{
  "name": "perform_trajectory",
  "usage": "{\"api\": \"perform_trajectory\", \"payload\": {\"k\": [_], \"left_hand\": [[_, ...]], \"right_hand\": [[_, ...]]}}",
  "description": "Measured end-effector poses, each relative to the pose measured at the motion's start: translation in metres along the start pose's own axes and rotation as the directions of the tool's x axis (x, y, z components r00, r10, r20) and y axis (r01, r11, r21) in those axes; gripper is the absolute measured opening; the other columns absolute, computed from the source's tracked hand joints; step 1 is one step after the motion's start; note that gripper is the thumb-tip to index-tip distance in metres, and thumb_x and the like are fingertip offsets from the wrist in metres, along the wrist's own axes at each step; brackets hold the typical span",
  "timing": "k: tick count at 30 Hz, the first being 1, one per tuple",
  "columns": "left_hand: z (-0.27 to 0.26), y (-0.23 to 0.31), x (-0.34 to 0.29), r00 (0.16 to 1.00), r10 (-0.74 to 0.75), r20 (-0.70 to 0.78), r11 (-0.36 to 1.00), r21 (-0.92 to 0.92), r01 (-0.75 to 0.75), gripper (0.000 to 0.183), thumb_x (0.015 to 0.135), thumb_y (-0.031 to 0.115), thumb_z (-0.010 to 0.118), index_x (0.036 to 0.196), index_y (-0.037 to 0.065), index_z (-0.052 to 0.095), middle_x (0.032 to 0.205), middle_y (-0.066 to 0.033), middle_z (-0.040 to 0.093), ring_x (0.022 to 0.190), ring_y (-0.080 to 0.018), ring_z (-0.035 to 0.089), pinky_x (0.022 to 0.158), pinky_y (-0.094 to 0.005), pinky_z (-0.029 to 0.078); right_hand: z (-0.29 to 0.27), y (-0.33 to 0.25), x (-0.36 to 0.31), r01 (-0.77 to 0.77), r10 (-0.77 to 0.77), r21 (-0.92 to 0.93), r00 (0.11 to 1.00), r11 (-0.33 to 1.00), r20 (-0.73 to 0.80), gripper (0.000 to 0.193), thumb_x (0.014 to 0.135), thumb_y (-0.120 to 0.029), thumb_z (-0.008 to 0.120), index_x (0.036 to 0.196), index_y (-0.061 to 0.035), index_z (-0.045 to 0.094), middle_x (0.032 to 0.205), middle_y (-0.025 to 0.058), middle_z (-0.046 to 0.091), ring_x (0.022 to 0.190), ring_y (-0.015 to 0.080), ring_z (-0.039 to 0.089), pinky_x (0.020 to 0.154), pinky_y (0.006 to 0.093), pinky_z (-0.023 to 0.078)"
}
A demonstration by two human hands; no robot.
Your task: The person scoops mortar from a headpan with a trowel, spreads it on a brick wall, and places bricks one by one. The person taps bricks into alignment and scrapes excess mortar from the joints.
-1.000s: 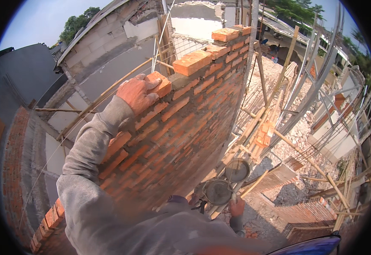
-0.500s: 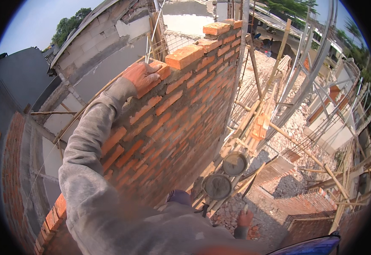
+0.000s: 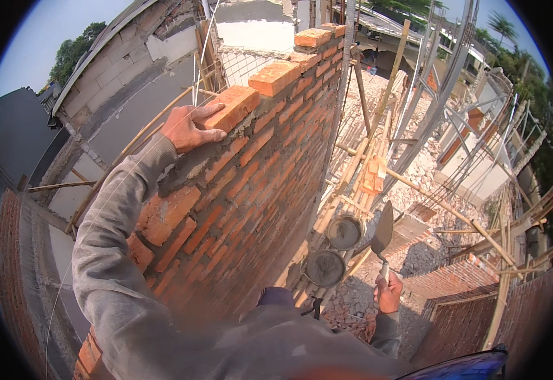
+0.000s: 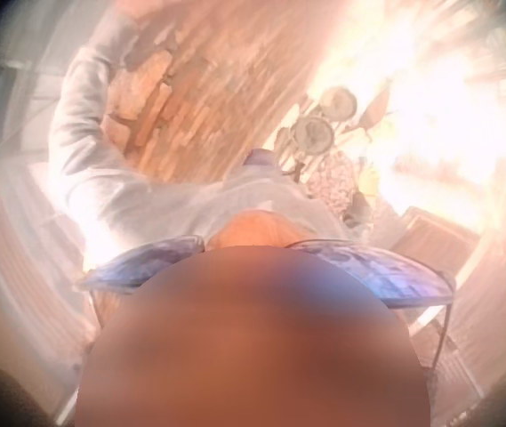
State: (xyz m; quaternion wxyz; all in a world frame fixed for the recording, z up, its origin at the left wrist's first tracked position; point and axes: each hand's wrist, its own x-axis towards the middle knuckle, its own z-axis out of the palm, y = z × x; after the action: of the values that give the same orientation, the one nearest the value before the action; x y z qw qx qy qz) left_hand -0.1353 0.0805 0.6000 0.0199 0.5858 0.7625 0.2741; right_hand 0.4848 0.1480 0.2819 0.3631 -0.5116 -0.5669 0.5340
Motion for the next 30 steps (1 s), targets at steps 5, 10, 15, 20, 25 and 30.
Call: {"api": "perform_trajectory", "payload": {"k": [5, 10, 15, 20, 25, 30], "left_hand": [[0.001, -0.015, 0.021, 0.996, 0.017, 0.085, 0.999, -0.028, -0.015, 0.085, 0.08, 0.05, 0.096, 0.149, 0.008, 0.07, 0.116, -0.023, 0.082, 0.097, -0.0264, 0.081, 0.089, -0.0375, 0.063], [0.001, -0.024, 0.025, 0.995, 0.073, 0.073, 0.997, -0.043, -0.07, 0.084, 0.079, 0.044, 0.096, 0.149, 0.007, 0.069, 0.113, -0.0251, 0.082, 0.093, -0.0263, 0.081, 0.086, -0.0374, 0.063], [0.005, -0.026, 0.027, 0.992, 0.122, 0.044, 0.992, 0.017, -0.123, 0.084, 0.078, 0.052, 0.093, 0.145, 0.006, 0.072, 0.099, -0.0251, 0.082, 0.089, -0.028, 0.081, 0.085, -0.0399, 0.063], [0.006, -0.021, 0.034, 0.989, 0.133, 0.065, 0.987, 0.08, -0.138, 0.084, 0.078, 0.053, 0.092, 0.144, 0.005, 0.072, 0.096, -0.0243, 0.082, 0.091, -0.0302, 0.082, 0.089, -0.0402, 0.063], [-0.001, -0.031, 0.04, 0.97, 0.181, 0.165, 0.98, 0.053, -0.192, 0.101, 0.075, 0.059, 0.09, 0.154, 0.002, 0.063, 0.114, -0.0294, 0.08, 0.102, -0.032, 0.081, 0.094, -0.0416, 0.061], [0.005, -0.049, 0.038, 0.97, 0.231, 0.074, 0.948, -0.243, -0.207, 0.127, 0.07, 0.054, 0.096, 0.164, -0.011, 0.04, 0.152, -0.0319, 0.062, 0.138, -0.0354, 0.065, 0.118, -0.0392, 0.049]], "right_hand": [[0.031, -0.089, 0.013, 0.125, -0.125, 0.017, 0.992, 0.992, 0.016, 0.017, 0.107, -0.018, 0.064, 0.102, -0.0017, 0.069, 0.074, -0.0002, 0.061, 0.052, 0.0062, 0.053, 0.043, 0.0255, 0.041], [0.069, -0.207, 0.012, 0.356, -0.358, 0.043, 0.931, 0.933, 0.072, 0.028, 0.11, -0.019, 0.062, 0.126, 0.0025, 0.067, 0.082, 0.0002, 0.062, 0.057, 0.0057, 0.054, 0.047, 0.0238, 0.042], [0.115, -0.324, 0.01, 0.53, -0.525, -0.018, 0.844, 0.848, 0.11, 0.047, 0.11, -0.023, 0.061, 0.15, 0.0037, 0.06, 0.091, 0.0027, 0.065, 0.061, 0.005, 0.055, 0.049, 0.0224, 0.043], [0.168, -0.409, 0.023, 0.63, -0.6, -0.095, 0.768, 0.771, 0.224, 0.054, 0.105, -0.018, 0.063, 0.154, 0.0041, 0.058, 0.092, 0.004, 0.069, 0.061, 0.0039, 0.054, 0.048, 0.02, 0.041], [0.232, -0.472, 0.045, 0.808, -0.714, -0.276, 0.59, 0.521, 0.378, 0.054, 0.103, -0.016, 0.059, 0.154, 0.0029, 0.059, 0.089, 0.0032, 0.07, 0.061, 0.0054, 0.054, 0.051, 0.0246, 0.044], [0.276, -0.497, 0.053, 0.837, -0.637, -0.432, 0.539, 0.335, 0.551, 0.054, 0.104, -0.018, 0.052, 0.154, -0.0004, 0.063, 0.081, 0.0038, 0.067, 0.058, 0.0076, 0.053, 0.055, 0.0281, 0.049]]}}
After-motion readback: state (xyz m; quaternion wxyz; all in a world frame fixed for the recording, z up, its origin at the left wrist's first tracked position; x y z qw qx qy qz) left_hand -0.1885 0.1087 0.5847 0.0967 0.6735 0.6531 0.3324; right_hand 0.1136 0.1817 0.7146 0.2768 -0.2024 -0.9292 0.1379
